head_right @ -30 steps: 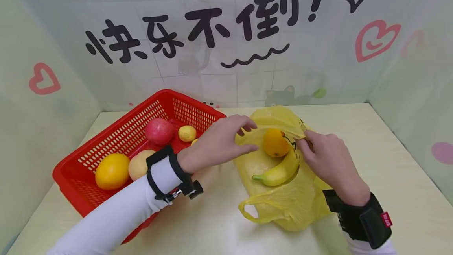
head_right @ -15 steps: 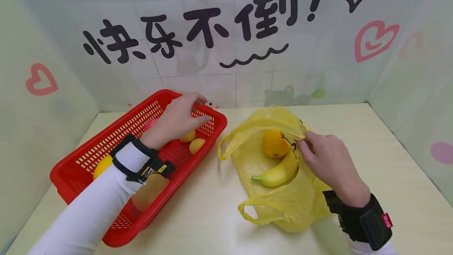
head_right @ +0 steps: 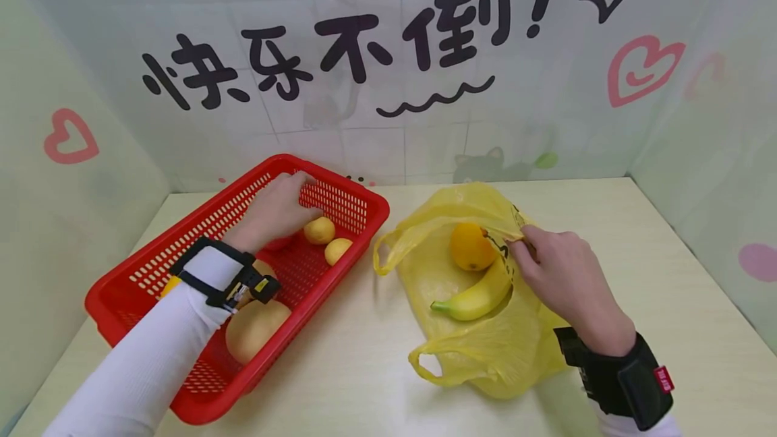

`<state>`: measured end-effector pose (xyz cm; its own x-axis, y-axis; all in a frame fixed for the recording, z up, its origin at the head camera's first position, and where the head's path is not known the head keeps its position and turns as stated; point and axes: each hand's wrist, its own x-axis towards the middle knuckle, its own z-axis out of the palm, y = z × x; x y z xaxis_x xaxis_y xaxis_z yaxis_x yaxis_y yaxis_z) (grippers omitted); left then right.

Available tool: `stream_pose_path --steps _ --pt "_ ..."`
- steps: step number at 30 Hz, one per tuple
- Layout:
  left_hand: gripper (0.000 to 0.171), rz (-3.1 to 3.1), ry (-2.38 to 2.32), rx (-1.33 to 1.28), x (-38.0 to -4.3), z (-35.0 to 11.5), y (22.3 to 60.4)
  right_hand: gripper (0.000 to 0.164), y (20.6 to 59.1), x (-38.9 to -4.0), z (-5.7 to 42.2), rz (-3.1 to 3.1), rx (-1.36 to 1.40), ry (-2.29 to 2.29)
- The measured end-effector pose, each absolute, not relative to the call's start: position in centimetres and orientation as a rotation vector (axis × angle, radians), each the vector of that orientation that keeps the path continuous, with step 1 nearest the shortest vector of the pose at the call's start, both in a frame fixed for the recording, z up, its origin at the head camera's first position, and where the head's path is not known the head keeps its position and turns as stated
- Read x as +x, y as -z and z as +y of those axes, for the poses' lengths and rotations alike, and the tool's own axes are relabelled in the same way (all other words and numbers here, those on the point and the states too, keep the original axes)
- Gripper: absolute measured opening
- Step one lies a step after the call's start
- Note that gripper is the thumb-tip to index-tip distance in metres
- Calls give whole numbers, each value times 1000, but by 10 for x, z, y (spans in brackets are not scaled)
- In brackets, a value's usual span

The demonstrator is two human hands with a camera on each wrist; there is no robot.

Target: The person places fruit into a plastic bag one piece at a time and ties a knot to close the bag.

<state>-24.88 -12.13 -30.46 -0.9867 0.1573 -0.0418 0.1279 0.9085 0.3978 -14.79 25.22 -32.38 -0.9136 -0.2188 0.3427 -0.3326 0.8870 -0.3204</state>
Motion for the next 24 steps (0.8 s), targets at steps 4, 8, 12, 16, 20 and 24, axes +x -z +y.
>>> stream_pose_path --steps 4,8,12,16,20,24 --pt "63 2993 -543 176 -253 -130 310 29 324 -148 253 -2752 416 -540" --pt "66 2989 -503 145 -256 -139 313 29 324 -147 253 -2746 422 -536" --pt "67 2974 -462 90 -258 -147 318 29 324 -147 253 -2742 425 -534" --pt "66 2957 -426 40 -260 -155 325 28 324 -147 253 -2751 420 -536" --pt "69 2925 -404 15 -261 -158 329 28 324 -147 253 -2751 420 -535" --pt "74 2881 -360 0 -262 -158 329 29 324 -147 253 -2743 424 -529"
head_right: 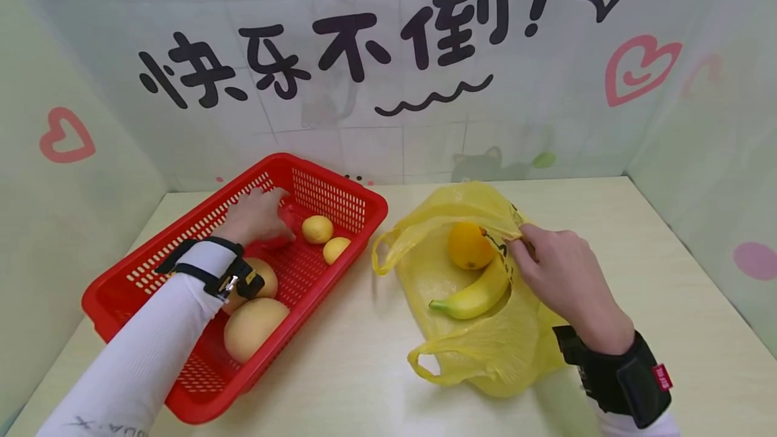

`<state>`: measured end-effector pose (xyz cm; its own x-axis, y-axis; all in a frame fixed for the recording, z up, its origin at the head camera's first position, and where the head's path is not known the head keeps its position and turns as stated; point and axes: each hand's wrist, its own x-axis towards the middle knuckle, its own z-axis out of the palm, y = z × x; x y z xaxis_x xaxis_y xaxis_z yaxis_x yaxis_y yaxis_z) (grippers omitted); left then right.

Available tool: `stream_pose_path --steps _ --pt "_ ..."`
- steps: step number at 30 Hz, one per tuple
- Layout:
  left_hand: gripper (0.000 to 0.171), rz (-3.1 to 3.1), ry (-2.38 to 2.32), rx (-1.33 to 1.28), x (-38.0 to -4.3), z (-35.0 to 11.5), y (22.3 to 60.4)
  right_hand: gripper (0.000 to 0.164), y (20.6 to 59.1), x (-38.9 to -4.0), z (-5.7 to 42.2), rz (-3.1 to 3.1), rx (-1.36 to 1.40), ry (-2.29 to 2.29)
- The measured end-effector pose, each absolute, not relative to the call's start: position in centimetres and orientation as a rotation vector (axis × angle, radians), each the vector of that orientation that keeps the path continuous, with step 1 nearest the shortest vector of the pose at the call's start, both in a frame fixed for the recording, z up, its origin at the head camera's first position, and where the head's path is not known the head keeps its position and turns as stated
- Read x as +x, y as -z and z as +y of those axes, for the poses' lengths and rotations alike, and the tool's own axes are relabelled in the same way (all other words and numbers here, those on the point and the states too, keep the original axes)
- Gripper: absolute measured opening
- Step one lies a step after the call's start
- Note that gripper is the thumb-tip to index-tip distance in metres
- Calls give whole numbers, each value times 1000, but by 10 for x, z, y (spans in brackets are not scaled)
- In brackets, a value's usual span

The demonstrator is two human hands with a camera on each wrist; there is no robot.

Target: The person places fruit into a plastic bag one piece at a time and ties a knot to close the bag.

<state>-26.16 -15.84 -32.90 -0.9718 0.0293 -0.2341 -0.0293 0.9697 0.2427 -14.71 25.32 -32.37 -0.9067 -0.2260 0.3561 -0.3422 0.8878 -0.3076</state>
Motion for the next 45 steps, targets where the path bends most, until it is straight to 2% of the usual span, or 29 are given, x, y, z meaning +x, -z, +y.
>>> stream_pose_path --steps 3,24,27,30,33,45 --pt "74 2840 -327 -14 -262 -159 329 29 323 -147 253 -2747 423 -527" --pt "39 2875 -315 -8 -260 -162 333 29 324 -148 254 -2739 415 -528" --pt "42 2864 -409 -11 -259 -166 332 31 324 -147 254 -2741 407 -530" --pt "55 2847 -471 -11 -258 -170 332 31 323 -147 254 -2746 405 -528" --pt "61 2840 -480 3 -258 -172 332 32 323 -147 254 -2749 400 -529" --pt "55 2829 -523 -35 -257 -168 329 33 323 -147 254 -2748 395 -536"
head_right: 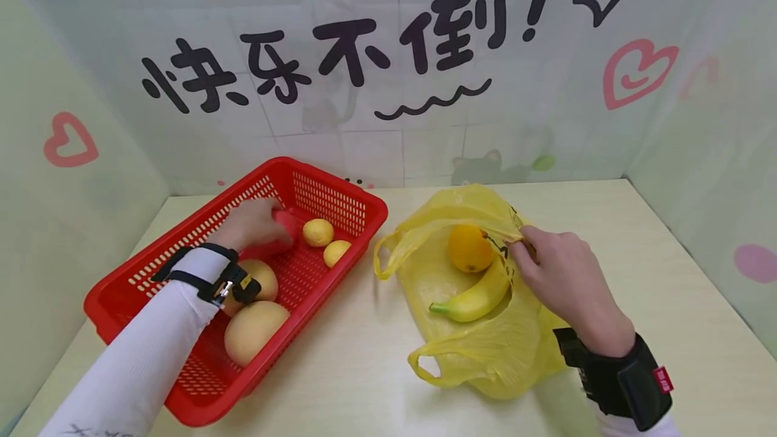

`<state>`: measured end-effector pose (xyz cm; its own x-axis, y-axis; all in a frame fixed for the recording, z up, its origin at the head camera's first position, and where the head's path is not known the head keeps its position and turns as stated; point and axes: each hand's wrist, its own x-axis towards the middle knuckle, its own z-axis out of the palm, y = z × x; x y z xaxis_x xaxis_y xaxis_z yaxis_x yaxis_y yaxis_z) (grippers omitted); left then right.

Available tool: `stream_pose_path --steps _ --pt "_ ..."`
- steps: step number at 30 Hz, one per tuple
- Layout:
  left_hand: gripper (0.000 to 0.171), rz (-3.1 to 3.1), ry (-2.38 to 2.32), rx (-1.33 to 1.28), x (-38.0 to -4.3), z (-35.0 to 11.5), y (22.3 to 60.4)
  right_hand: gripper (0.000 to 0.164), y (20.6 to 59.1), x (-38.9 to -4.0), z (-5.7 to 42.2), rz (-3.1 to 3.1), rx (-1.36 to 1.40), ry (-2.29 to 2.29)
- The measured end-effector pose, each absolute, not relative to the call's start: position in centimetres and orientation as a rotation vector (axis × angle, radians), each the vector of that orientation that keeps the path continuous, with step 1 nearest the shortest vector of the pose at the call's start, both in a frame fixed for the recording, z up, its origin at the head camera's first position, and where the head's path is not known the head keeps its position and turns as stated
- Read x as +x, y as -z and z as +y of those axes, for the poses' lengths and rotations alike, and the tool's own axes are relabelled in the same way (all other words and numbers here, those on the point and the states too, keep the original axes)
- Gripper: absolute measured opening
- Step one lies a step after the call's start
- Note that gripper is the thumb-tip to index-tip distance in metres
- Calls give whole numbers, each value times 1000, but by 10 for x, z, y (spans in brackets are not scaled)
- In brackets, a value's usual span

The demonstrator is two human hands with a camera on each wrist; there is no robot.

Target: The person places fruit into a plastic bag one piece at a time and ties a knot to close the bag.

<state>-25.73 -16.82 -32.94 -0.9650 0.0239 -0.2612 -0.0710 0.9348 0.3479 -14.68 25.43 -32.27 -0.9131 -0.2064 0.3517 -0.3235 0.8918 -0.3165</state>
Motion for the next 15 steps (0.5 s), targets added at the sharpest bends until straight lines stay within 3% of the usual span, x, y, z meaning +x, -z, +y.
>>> stream_pose_path --steps 15 --pt "61 2970 -818 196 -242 -142 281 33 324 -147 252 -2736 406 -554"
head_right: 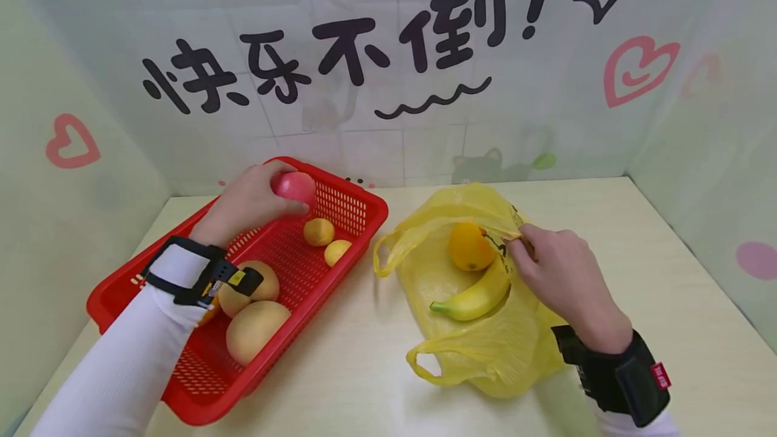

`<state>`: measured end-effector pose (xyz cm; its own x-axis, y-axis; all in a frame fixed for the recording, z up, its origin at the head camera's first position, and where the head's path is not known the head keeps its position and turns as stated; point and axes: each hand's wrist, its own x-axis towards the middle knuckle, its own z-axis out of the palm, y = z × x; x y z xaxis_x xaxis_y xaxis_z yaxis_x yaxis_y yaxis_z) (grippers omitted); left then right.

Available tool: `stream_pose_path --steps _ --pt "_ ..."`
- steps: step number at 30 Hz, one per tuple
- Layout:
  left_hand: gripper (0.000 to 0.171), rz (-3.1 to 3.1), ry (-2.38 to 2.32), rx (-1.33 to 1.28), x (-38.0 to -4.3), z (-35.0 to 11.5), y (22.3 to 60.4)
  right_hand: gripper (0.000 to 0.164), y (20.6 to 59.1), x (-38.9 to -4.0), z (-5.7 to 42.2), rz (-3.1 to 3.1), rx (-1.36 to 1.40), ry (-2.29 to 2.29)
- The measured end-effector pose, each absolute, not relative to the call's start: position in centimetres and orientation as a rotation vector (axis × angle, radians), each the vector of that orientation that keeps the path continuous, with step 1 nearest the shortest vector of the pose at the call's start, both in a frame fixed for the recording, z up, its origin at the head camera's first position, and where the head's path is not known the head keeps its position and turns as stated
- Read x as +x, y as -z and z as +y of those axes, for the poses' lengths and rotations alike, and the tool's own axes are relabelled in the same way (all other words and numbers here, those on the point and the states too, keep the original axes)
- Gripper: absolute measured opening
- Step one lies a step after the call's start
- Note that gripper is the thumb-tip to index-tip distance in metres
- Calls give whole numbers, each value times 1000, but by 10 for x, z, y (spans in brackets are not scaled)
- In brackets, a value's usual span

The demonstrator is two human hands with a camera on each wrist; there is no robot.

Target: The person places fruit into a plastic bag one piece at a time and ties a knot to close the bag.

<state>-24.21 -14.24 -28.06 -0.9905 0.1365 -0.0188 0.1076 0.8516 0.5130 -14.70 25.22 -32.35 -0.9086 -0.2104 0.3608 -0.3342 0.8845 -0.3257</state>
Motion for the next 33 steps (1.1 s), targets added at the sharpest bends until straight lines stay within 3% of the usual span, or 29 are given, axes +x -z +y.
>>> stream_pose_path --steps 18,33 --pt "63 2981 -906 556 -199 -75 253 35 322 -147 251 -2740 404 -542" --pt "60 2904 -919 743 -176 -39 257 36 320 -146 249 -2737 406 -535"
